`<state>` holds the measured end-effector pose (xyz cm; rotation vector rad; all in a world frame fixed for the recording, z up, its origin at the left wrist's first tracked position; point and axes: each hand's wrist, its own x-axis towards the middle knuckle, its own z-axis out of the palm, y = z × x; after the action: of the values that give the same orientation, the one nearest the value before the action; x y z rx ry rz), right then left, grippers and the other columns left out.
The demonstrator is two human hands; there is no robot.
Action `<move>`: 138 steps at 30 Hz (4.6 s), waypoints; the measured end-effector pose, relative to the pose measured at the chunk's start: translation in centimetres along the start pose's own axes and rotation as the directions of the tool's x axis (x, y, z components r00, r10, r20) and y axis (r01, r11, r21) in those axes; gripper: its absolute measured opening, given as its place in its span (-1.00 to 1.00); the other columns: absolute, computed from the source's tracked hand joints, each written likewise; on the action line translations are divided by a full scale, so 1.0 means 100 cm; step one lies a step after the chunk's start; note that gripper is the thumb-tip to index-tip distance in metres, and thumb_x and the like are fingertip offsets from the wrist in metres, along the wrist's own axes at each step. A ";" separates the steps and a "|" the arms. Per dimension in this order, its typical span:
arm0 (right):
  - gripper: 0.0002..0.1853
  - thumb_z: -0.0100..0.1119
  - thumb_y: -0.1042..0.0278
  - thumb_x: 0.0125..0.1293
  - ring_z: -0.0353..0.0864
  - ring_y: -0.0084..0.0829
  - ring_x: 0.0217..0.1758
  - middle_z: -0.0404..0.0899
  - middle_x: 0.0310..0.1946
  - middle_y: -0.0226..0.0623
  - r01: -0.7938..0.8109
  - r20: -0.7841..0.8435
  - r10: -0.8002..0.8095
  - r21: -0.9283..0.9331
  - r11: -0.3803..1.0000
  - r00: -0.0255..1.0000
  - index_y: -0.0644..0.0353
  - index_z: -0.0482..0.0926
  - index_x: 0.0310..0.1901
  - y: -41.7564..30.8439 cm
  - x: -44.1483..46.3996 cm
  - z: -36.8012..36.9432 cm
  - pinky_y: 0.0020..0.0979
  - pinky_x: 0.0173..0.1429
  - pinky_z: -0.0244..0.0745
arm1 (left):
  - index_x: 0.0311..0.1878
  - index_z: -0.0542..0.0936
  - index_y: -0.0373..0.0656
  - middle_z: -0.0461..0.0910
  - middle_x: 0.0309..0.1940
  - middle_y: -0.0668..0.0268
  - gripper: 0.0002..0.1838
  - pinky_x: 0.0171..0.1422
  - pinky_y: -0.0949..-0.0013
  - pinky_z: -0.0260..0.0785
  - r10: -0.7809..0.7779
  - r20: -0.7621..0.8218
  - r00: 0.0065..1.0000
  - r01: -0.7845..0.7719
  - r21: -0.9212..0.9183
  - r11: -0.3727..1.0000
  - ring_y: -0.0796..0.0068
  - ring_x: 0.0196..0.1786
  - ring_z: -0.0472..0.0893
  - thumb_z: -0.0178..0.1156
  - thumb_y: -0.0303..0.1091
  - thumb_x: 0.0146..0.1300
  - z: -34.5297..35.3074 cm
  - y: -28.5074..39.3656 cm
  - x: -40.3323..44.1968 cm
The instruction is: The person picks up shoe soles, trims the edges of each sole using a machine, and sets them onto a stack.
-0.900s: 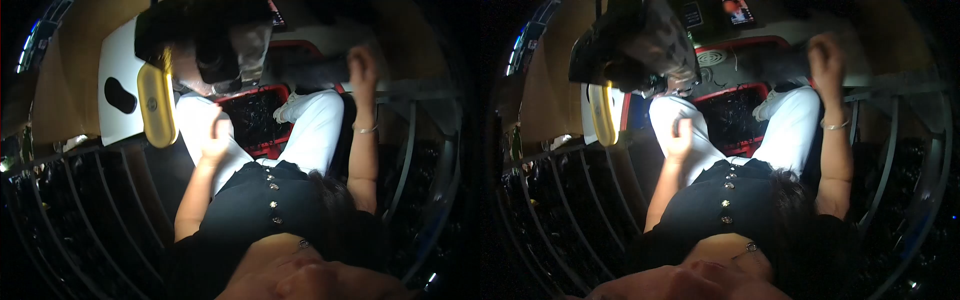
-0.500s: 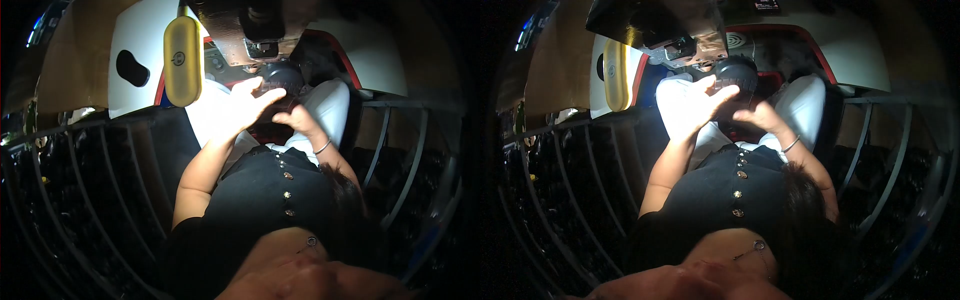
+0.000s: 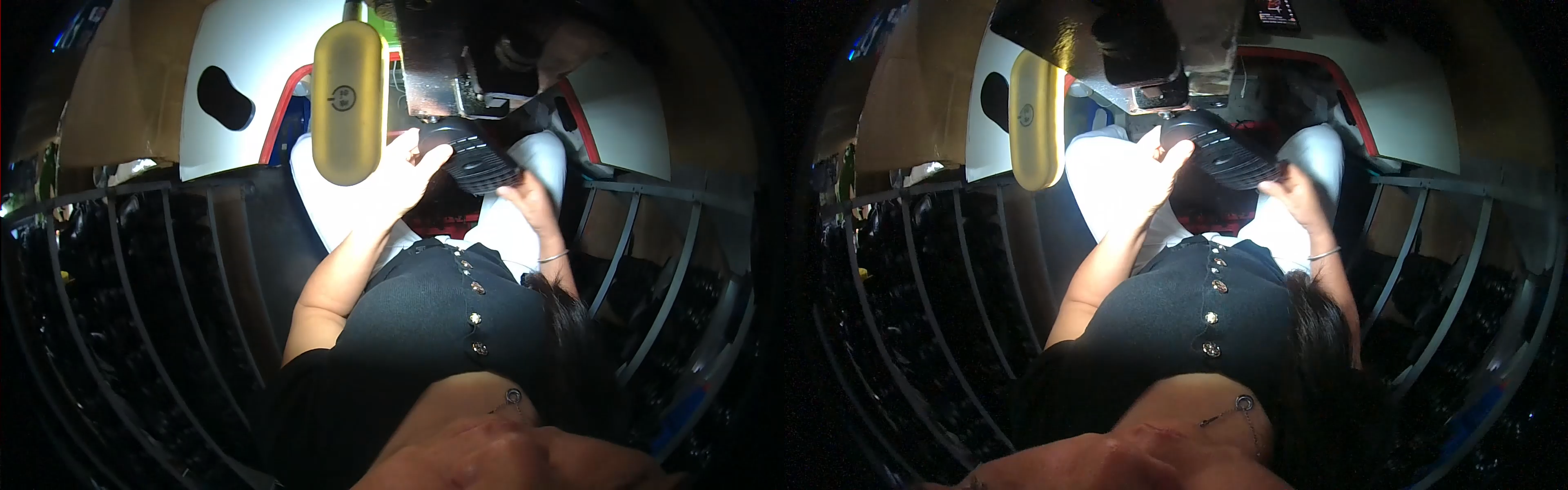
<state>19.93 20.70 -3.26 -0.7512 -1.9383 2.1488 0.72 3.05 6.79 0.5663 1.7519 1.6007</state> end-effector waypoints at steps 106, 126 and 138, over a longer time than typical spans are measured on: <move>-0.50 0.15 0.12 0.20 0.21 -0.01 0.27 0.30 0.16 -0.02 -0.389 -0.477 -0.601 -0.877 0.282 0.641 0.20 0.41 0.13 -0.221 0.248 -0.191 -0.14 0.30 0.22 | 0.25 0.39 0.00 0.31 0.30 0.30 -0.50 0.46 0.01 -0.11 0.364 0.013 0.931 -0.073 0.986 0.150 0.25 0.44 0.12 0.12 -0.25 0.21 -0.281 -0.052 0.058; -0.70 0.29 0.28 0.07 0.47 -0.14 -0.12 0.49 -0.30 -0.14 0.254 0.083 -0.955 -0.967 -0.008 0.285 0.25 0.51 -0.21 -0.278 0.084 -0.093 -0.20 0.07 0.36 | 0.01 0.52 -0.28 0.55 -0.02 0.05 -0.64 0.24 0.19 0.30 0.576 0.007 0.817 -0.448 0.637 0.627 0.10 0.10 0.51 0.23 -0.50 0.10 -0.055 -0.062 -0.012; -0.58 0.34 0.21 0.16 0.47 -0.55 -0.06 0.55 -0.16 -0.39 0.372 -0.054 -0.379 0.363 0.854 0.924 0.27 0.50 -0.04 -0.089 0.030 0.057 -0.49 0.09 0.37 | -0.16 0.57 -0.26 0.62 -0.37 0.30 -0.70 -0.15 0.50 0.40 0.132 0.186 0.974 -0.139 0.022 0.990 0.63 -0.31 0.55 0.33 -0.29 0.10 0.023 -0.007 -0.003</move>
<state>12.79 18.34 4.74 -0.2557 -1.4634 2.1699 2.65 4.31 6.16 0.8399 1.6358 1.5572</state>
